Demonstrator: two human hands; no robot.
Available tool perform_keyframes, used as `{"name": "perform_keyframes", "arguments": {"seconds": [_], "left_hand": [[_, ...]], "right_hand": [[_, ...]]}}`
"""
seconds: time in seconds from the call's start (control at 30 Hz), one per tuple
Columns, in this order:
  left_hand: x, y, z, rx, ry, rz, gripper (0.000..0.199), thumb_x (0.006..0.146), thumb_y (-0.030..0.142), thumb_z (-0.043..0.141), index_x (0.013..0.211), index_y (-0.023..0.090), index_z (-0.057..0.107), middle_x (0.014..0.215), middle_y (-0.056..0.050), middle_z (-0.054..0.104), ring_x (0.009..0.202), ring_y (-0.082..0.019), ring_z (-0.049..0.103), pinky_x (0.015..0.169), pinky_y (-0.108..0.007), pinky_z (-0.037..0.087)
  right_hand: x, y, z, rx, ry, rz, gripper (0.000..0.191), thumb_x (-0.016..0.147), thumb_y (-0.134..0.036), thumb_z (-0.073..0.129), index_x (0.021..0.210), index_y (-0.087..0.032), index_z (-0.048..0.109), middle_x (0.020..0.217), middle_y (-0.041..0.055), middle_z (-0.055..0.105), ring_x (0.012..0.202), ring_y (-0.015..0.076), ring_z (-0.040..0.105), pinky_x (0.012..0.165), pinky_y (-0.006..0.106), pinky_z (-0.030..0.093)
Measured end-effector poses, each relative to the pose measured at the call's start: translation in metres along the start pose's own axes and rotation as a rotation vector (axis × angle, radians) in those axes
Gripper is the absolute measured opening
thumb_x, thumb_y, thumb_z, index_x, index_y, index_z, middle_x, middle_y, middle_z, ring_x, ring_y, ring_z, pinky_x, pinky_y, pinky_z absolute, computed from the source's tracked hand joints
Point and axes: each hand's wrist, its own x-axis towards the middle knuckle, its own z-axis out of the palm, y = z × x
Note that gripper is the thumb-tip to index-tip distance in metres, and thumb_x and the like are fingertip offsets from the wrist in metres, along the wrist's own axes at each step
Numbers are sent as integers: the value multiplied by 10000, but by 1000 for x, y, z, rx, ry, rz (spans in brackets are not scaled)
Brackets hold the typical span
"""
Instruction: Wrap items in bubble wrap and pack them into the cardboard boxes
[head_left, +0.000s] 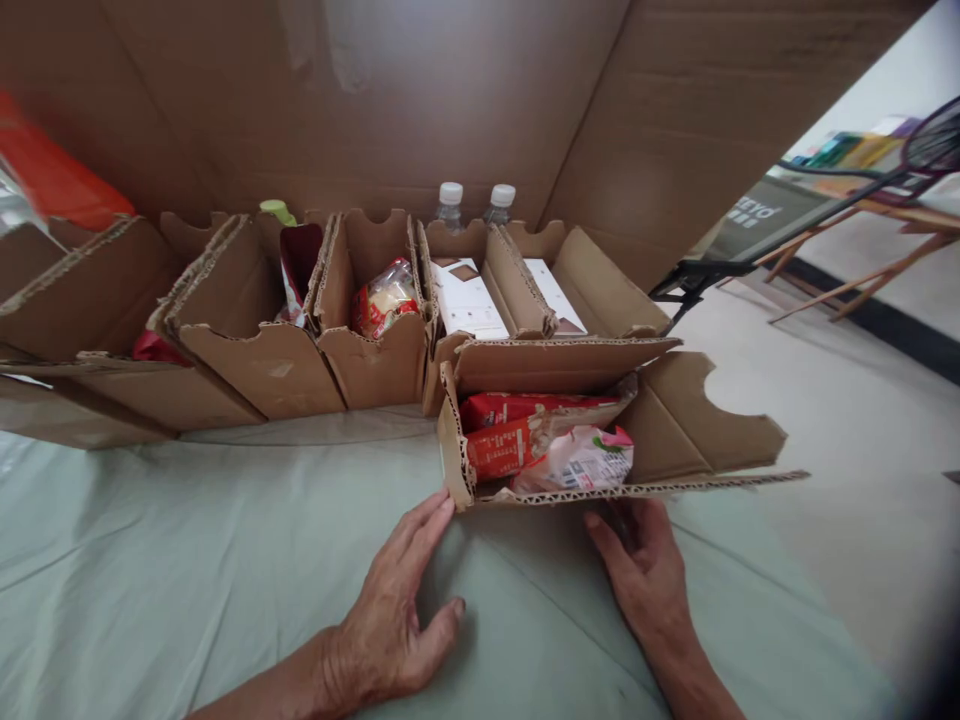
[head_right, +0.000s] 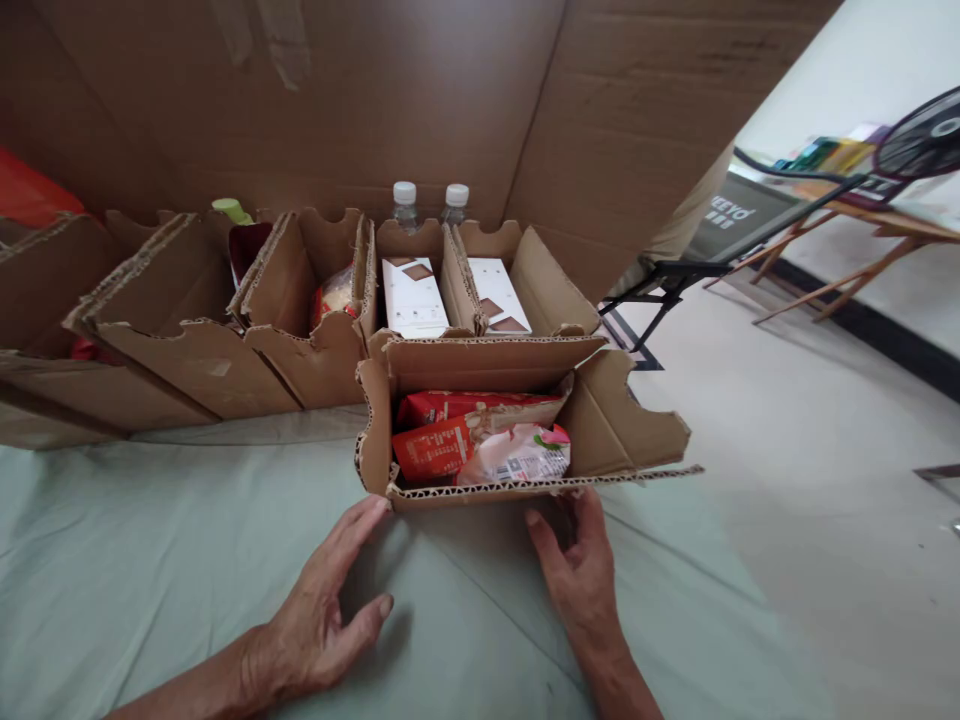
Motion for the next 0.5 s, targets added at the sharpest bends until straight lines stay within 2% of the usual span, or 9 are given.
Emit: {"name": "perform_keyframes", "arguments": {"seconds": [0.17,0.33,0.5], "left_hand": [[3,-1,0,10,16,1,913,828,186,580,1634,321,173,1627,-111,391,1484,-342,407,1151,-549,459],[6,-4,0,24,44,-4,958,806,163,599,1634,345,151,1633,-94,398,1480,-344,420,1173,-568,428],[7,-8,1,-27,63,9,962,773,146,617,1622,302,193,1615,-127,417,1446,-349,462,1162,-573,434]], "right_hand": [[0,3,-1,-4,-10,3,547,822,-491,753,1283,-257,577,1261,103,648,1180,281,632,1044,453,520],[-1,11,1,66,-32,-39,717,799,-487,771,1422,-251,505,1423,124,568,1299,301,567,1156,521,424],[4,8,5,101,23,3,760,757,-502,786,1418,-247,509,1422,141,569,1212,301,624,1101,544,475]]}}
